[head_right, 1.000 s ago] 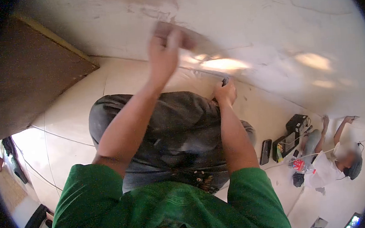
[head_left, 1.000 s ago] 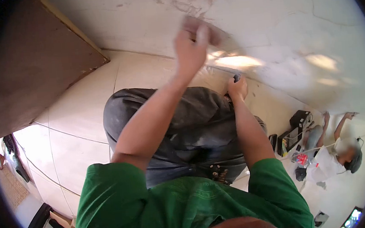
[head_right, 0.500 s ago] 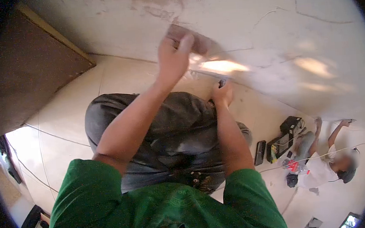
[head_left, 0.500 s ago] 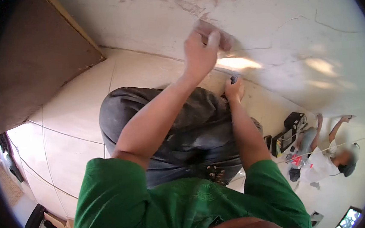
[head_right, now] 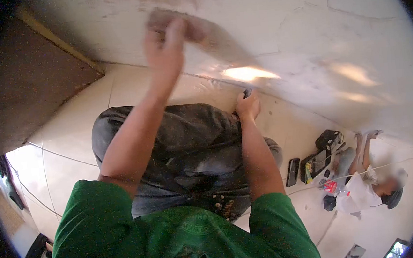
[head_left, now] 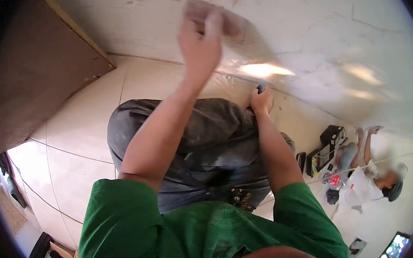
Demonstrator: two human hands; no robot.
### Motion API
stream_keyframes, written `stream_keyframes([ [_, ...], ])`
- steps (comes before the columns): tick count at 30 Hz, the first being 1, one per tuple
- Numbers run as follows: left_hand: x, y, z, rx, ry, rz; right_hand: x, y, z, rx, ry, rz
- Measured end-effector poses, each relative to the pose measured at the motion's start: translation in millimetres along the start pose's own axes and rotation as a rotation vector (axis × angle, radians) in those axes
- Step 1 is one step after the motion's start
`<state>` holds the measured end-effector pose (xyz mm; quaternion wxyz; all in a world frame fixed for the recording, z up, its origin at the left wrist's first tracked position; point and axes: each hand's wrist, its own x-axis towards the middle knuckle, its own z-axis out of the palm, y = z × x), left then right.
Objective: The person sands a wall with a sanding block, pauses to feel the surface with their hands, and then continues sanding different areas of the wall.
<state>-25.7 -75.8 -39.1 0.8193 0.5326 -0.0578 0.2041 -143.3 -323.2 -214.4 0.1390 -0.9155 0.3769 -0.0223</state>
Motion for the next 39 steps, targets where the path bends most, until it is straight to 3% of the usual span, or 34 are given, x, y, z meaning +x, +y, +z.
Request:
stream_keyframes([
  [3,15.2,15.7,-14.3,-0.048,-0.062,-0.099,-5.0,-5.2,-3.8,-0.014,-0.039,0.031],
  [6,-21.5,-15.7,0.3,0.320,-0.151,-0.114,0.0,-1.7,-0.2,-0.041,-0.026,0.009],
  [9,-31.4,-21.6,14.2,0.185,-0.148,-0.081,1.0,1.8,4.0,-0.015,0.008,-0.017],
  [12,-0.7,-2.8,3.0,0.134,0.013,0.048,-0.9,4.3,2.5,0.010,0.044,-0.030],
  [15,12.3,9.8,-8.8,-0.070,0.015,-0.059,-4.5,-1.9,-3.7,0.020,0.021,-0.010],
  [18,-19.8,1.9,6.2,0.189,-0.167,-0.089,-4.7,-4.4,-0.4,0.013,0.049,-0.033],
  [21,-28.8,-6.1,14.1,0.252,-0.224,-0.060,-3.7,-3.1,0.3,0.011,0.062,-0.029],
  [27,8.5,32.5,-0.7,-0.098,0.021,0.013,-9.9,-12.8,-12.6,0.034,-0.008,0.020],
  [30,-13.5,11.1,7.7,0.128,-0.298,-0.030,-5.0,-10.7,-6.4,0.031,0.024,0.000],
  [33,-31.3,-2.1,19.2,0.215,-0.193,0.013,-6.4,-10.2,-5.6,0.025,0.038,-0.021],
  [36,5.1,20.6,2.6,-0.046,-0.059,0.037,-7.8,-10.0,-12.3,0.024,0.010,-0.006],
  [39,12.3,22.1,-6.1,-0.010,0.121,0.045,-12.9,-16.4,-16.4,0.041,-0.007,0.002],
])
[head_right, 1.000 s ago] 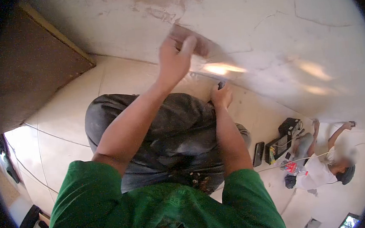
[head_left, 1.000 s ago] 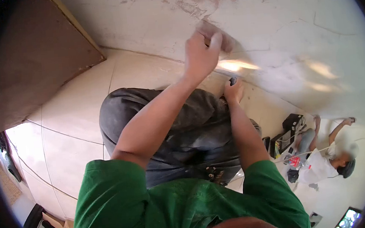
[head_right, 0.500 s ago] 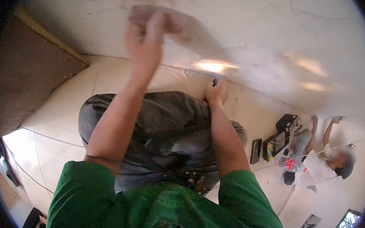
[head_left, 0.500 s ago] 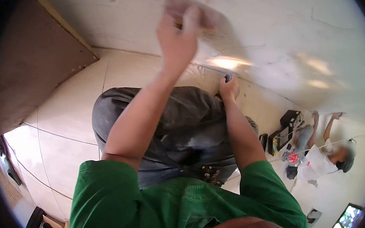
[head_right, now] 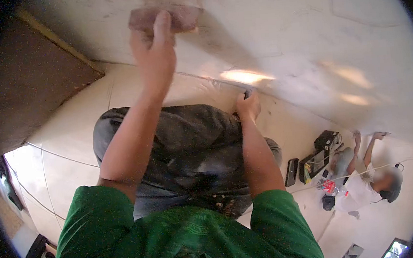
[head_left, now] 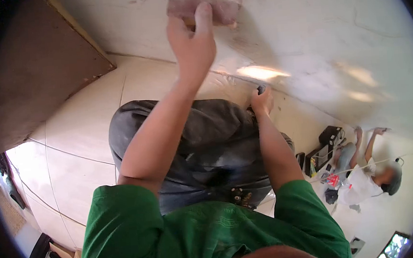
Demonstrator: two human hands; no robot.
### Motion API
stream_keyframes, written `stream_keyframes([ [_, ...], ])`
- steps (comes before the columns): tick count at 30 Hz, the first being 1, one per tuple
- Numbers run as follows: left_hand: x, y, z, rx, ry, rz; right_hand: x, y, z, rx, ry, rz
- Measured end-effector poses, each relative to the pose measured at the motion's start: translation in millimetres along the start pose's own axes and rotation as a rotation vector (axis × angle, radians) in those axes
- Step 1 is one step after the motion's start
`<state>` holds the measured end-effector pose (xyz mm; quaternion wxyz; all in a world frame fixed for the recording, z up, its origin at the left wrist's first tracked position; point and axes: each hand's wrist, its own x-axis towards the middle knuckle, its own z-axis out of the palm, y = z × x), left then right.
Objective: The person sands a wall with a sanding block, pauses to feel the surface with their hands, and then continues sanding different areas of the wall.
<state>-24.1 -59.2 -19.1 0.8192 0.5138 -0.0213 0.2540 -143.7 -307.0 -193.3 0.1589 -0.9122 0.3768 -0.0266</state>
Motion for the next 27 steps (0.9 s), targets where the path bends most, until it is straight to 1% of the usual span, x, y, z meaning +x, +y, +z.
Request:
stream_keyframes([
  [3,-24.3,-14.5,7.4,0.186,-0.247,-0.039,3.6,2.0,4.1,-0.025,0.034,-0.022],
  [6,-34.6,-12.0,11.8,0.182,-0.350,-0.116,7.3,10.3,10.8,-0.026,0.054,-0.027],
  [9,-5.9,-0.7,6.1,0.045,-0.088,0.086,9.0,13.9,12.3,-0.006,0.056,-0.028],
  [12,8.2,5.2,-5.2,-0.033,0.028,0.024,5.6,7.7,8.1,-0.015,0.019,0.015],
  [13,2.4,-3.1,-5.0,0.017,-0.061,-0.005,6.3,3.4,6.3,-0.026,0.002,0.030],
  [15,-21.4,-29.5,3.0,0.112,-0.236,-0.071,9.5,8.8,11.4,-0.006,0.039,-0.018],
  [18,-38.2,-18.4,12.8,0.172,-0.331,-0.120,13.0,19.1,23.0,-0.034,0.098,-0.057],
  [19,-32.4,-15.0,14.4,0.095,-0.244,-0.072,12.1,20.4,22.2,-0.052,0.118,-0.059],
  [21,-9.4,-8.9,10.0,-0.047,-0.076,0.019,11.9,15.1,13.1,-0.023,0.071,-0.046],
  [24,12.3,-5.6,-5.1,-0.052,0.015,0.044,8.2,9.3,10.1,-0.012,0.006,0.002],
  [25,7.5,-8.8,-4.9,0.027,-0.054,0.024,9.2,7.5,9.1,-0.021,-0.011,0.015],
  [27,-18.1,-25.3,2.0,0.179,-0.186,-0.025,11.1,11.8,16.0,-0.020,0.045,-0.012],
])
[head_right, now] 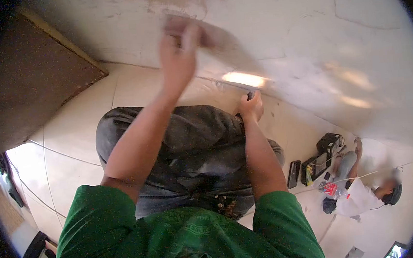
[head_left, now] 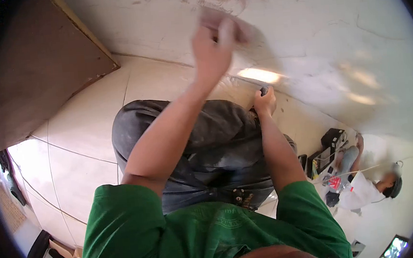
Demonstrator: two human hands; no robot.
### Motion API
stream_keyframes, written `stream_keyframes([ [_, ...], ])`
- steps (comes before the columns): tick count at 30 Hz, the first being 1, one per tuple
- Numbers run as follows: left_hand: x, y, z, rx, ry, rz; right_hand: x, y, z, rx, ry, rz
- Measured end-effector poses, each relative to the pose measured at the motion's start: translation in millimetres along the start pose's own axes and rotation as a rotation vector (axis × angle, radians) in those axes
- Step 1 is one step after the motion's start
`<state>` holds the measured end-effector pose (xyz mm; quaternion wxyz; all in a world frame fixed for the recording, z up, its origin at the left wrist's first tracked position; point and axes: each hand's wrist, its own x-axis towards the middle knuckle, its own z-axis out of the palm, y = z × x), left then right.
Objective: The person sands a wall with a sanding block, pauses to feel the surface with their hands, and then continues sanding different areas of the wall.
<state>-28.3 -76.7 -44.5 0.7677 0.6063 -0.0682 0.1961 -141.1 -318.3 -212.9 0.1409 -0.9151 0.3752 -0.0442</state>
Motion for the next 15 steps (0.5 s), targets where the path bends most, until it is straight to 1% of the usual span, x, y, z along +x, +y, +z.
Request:
stream_keyframes([
  [3,-21.8,1.3,15.3,0.110,-0.158,-0.084,-2.5,2.1,2.5,0.000,0.056,-0.033],
  [6,6.5,11.2,3.4,-0.098,0.124,0.107,1.0,7.0,2.3,0.003,0.073,-0.057],
  [7,13.2,15.1,-3.8,-0.149,0.133,0.083,-1.7,6.6,3.9,0.010,0.068,-0.059],
  [9,25.3,22.1,-18.0,-0.250,0.162,0.050,-3.2,0.3,-3.7,0.004,0.005,-0.004],
  [10,20.6,17.5,-16.7,-0.193,0.104,0.041,-3.7,-4.2,-7.0,-0.002,-0.026,0.016],
  [12,0.5,0.8,-2.5,-0.086,-0.011,0.018,-6.1,-5.0,-5.3,0.017,0.018,-0.001],
  [15,-16.2,6.1,11.4,0.076,-0.139,-0.021,-6.2,-5.0,-5.4,-0.011,0.030,-0.003],
])
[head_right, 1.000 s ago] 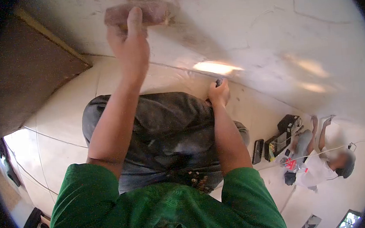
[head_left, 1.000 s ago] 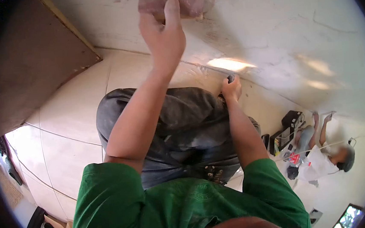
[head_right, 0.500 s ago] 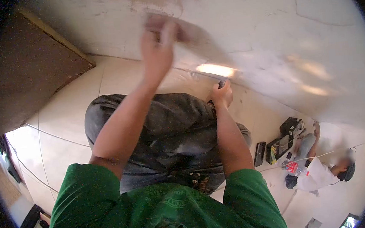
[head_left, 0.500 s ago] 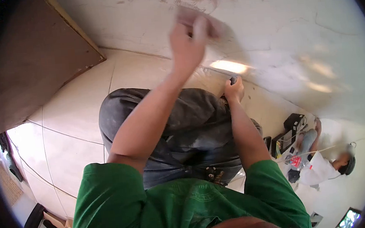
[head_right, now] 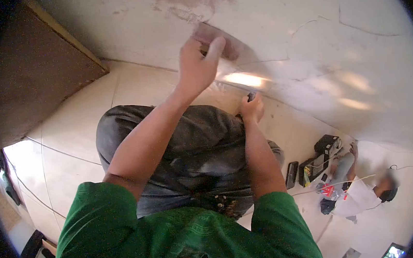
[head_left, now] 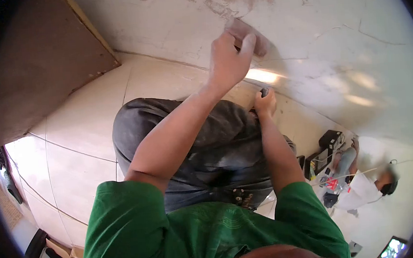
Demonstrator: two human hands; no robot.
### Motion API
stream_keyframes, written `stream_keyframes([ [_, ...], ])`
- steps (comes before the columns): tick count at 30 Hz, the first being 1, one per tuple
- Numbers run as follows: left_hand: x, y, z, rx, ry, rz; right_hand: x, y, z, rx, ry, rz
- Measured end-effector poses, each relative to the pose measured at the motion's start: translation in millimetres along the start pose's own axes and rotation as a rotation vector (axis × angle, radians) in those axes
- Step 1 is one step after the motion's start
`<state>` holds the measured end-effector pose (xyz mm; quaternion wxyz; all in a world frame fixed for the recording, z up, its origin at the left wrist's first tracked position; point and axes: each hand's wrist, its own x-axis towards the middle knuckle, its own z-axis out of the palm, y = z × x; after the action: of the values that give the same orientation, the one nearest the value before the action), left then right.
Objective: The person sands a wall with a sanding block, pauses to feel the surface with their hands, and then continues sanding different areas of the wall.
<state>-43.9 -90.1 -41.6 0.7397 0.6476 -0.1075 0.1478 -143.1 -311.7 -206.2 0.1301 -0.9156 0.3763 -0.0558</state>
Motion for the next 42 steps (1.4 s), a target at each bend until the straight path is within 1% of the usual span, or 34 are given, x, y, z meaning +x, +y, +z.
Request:
stream_keyframes([
  [3,24.2,8.5,-15.4,-0.265,0.238,0.137,1.9,4.4,-0.7,-0.006,-0.015,0.000],
  [6,38.5,21.1,-39.3,-0.378,0.259,0.128,2.9,5.6,0.8,-0.006,-0.023,0.016],
  [9,16.6,-14.2,-15.8,-0.170,0.107,0.031,1.1,3.7,5.7,-0.027,0.001,0.003],
  [12,-2.2,-16.9,1.7,0.145,-0.006,0.027,3.8,6.2,5.4,-0.036,0.011,-0.007],
  [15,18.9,17.4,-13.0,-0.193,0.213,0.140,5.3,8.9,4.2,-0.047,-0.010,-0.006],
  [16,28.2,19.0,-25.2,-0.298,0.152,0.072,3.9,8.4,3.9,-0.047,-0.022,-0.004],
  [19,28.4,2.5,-27.7,-0.152,0.158,0.071,1.2,-1.8,-6.3,0.007,-0.069,0.021],
  [20,19.5,1.2,-20.6,-0.027,0.146,0.083,2.6,-0.1,-0.9,0.008,-0.036,-0.010],
  [21,15.9,-4.0,-17.6,0.164,0.034,0.106,1.7,2.8,3.8,0.005,0.000,-0.037],
  [22,11.5,-8.6,-13.1,0.199,0.027,0.081,3.3,6.7,6.7,0.000,0.038,-0.061],
  [23,6.4,-13.5,-8.5,0.234,0.017,0.056,6.6,11.1,10.0,-0.007,0.029,-0.047],
  [26,22.3,3.8,-16.1,-0.157,0.185,0.058,4.9,9.1,5.2,-0.011,0.010,-0.014],
  [29,35.2,14.9,-35.8,-0.070,0.207,0.101,3.2,7.0,6.1,0.017,-0.013,-0.011],
  [30,32.6,-3.2,-30.5,-0.164,0.196,0.033,2.7,2.1,1.1,0.010,-0.035,0.002],
  [33,15.7,-3.3,-17.6,0.197,0.097,0.134,2.1,-0.4,0.6,-0.009,-0.041,-0.003],
  [34,13.6,-0.5,-17.8,0.271,0.050,0.092,2.5,1.8,1.9,-0.016,-0.032,-0.008],
  [37,23.3,11.1,-23.7,0.008,0.158,0.055,2.5,5.7,5.6,0.002,-0.005,-0.009],
  [40,34.9,28.0,-36.7,-0.073,0.160,0.104,2.2,1.1,0.1,0.012,-0.051,0.009],
  [42,22.8,1.8,-27.0,0.212,0.014,0.031,3.4,2.6,3.2,0.006,-0.026,-0.001],
])
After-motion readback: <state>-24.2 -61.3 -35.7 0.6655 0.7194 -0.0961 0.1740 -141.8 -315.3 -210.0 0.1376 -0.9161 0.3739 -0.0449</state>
